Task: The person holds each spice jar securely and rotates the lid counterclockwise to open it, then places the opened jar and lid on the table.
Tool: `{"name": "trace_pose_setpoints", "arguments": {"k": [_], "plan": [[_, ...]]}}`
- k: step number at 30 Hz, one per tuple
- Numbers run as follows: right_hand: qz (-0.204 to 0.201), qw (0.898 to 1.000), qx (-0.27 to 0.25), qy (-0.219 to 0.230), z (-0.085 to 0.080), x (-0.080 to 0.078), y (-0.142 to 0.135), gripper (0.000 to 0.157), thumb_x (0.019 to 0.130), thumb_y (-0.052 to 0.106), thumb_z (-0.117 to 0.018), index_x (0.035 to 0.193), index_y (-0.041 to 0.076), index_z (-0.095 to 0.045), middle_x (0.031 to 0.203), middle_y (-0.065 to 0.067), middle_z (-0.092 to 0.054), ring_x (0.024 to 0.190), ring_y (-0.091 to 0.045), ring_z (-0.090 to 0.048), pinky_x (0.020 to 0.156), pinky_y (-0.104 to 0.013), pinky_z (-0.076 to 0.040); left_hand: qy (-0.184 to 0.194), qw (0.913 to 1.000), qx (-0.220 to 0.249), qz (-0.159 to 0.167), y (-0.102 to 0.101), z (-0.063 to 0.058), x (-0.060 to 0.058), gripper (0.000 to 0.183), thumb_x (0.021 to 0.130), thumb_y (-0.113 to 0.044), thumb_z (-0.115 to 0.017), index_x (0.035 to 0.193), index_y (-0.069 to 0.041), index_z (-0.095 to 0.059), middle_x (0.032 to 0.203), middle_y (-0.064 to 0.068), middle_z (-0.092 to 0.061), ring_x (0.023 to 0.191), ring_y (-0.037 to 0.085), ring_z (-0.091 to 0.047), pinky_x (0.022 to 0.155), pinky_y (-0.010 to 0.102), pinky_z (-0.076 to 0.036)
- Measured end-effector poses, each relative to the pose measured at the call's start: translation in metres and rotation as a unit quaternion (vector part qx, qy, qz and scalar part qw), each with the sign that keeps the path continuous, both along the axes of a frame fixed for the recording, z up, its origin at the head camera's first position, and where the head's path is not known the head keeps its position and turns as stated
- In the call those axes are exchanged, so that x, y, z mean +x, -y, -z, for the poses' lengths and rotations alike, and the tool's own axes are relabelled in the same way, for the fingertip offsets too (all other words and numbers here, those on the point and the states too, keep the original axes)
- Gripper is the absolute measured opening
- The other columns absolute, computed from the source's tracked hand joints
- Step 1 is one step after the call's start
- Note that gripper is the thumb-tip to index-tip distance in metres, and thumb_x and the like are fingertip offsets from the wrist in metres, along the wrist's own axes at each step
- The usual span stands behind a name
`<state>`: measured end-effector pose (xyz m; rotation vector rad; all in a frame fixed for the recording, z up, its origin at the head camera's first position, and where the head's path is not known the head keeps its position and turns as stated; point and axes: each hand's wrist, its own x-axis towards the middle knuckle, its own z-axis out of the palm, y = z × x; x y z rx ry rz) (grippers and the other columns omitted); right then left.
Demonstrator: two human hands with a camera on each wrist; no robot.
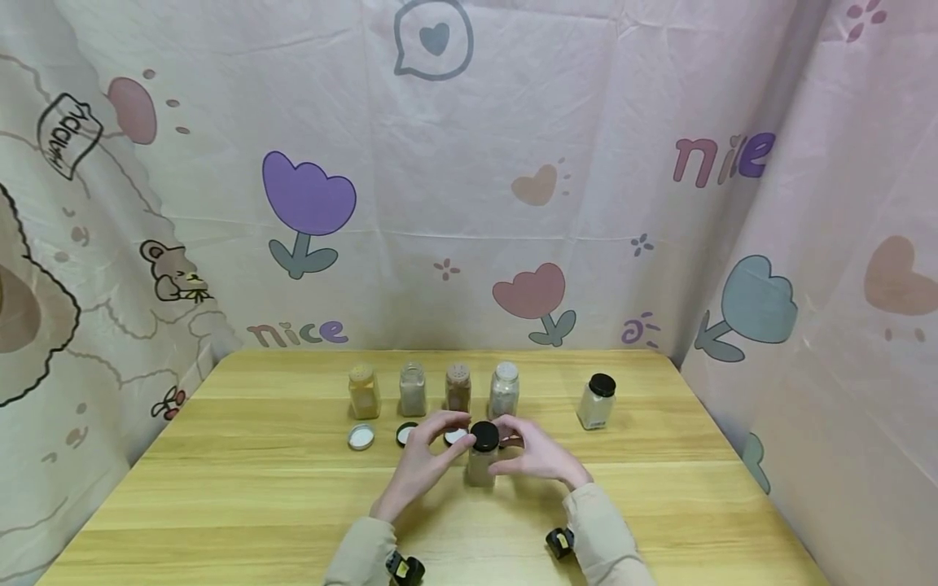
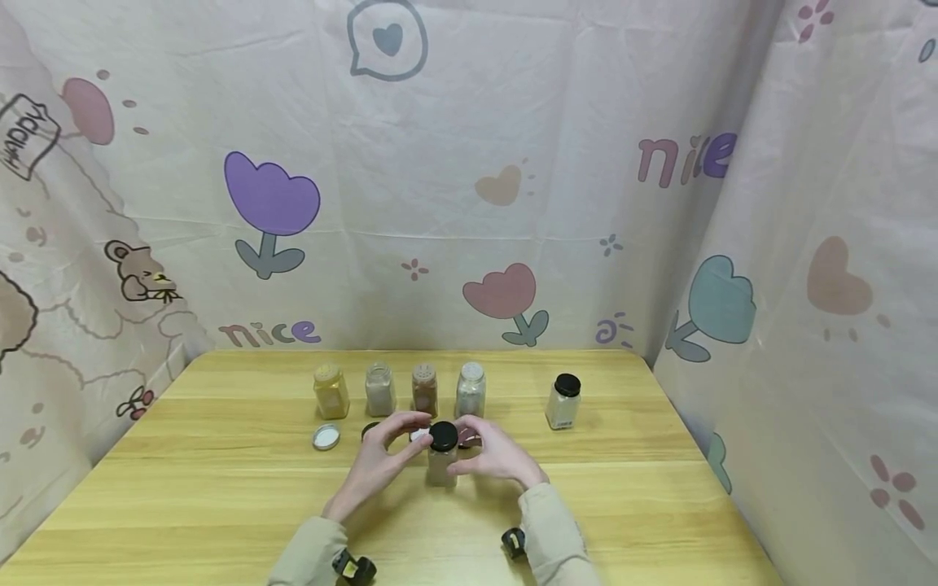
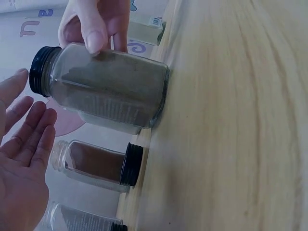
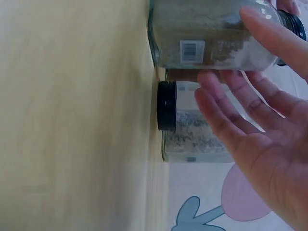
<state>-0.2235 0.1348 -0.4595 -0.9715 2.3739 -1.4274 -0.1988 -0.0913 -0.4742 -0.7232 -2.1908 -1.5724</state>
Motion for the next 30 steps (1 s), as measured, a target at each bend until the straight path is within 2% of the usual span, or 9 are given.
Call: {"name": "trace_pose_setpoints", "arguments": {"k": [8,14,16,19,24,30], "plan": [[-0.003,1.000,-0.022,0.015,0.003,0.001,0.010,0.051,0.085,0.003,-0.077,0.130,-0.004,-0.055,0.128,-0.022,-0.066,0.119,-0.037,-0.064,0.106,-0.043,-0.055,-0.003,0.9994,-0.015,0.029,-0.001,-0.001,0.000,0.035,0.093,-0.016,-0.073,0.126,-0.008,-0.068,0.126,0.008,-0.071,0.116,0.027,-0.066,0.101,0.031,-0.057],[0.017,1.000,-0.005,-0.007,0.006,0.002,0.017,0.051,0.086,0.008,-0.078,0.132,0.001,-0.058,0.123,-0.016,-0.071,0.113,-0.030,-0.069,0.102,-0.027,-0.056,-0.024,0.9967,-0.057,0.053,0.000,-0.001,0.000,0.041,0.095,-0.012,-0.068,0.135,-0.003,-0.062,0.136,0.016,-0.065,0.124,0.034,-0.063,0.107,0.032,-0.054],[0.021,1.000,-0.008,-0.011,0.009,0.002,0.019,0.051,0.085,0.008,-0.079,0.132,0.001,-0.059,0.122,-0.016,-0.072,0.111,-0.031,-0.070,0.101,-0.025,-0.056,-0.028,0.9949,-0.072,0.065,0.000,-0.002,0.000,0.042,0.097,-0.011,-0.065,0.138,0.000,-0.059,0.140,0.018,-0.062,0.128,0.037,-0.060,0.111,0.034,-0.051],[0.024,0.999,-0.021,-0.011,0.012,0.001,0.020,0.051,0.084,0.007,-0.079,0.131,0.000,-0.060,0.121,-0.019,-0.072,0.110,-0.033,-0.070,0.101,-0.030,-0.057,-0.027,0.9936,-0.082,0.072,0.000,-0.004,0.002,0.042,0.098,-0.009,-0.062,0.139,0.001,-0.057,0.142,0.019,-0.060,0.129,0.038,-0.059,0.112,0.039,-0.050],[0.031,0.999,-0.024,-0.016,0.014,0.001,0.022,0.052,0.084,0.009,-0.080,0.131,0.000,-0.061,0.120,-0.019,-0.072,0.110,-0.034,-0.071,0.101,-0.039,-0.059,-0.033,0.9938,-0.087,0.061,0.000,-0.007,0.003,0.040,0.096,-0.006,-0.063,0.136,0.000,-0.060,0.138,0.019,-0.063,0.128,0.038,-0.059,0.109,0.050,-0.051],[0.035,0.999,-0.018,-0.026,0.012,0.002,0.021,0.052,0.083,0.010,-0.081,0.131,-0.001,-0.062,0.120,-0.019,-0.072,0.109,-0.033,-0.071,0.100,-0.039,-0.059,-0.047,0.9936,-0.091,0.046,-0.002,-0.006,0.003,0.039,0.094,-0.003,-0.065,0.132,0.000,-0.062,0.134,0.018,-0.065,0.125,0.037,-0.062,0.107,0.049,-0.053]]}}
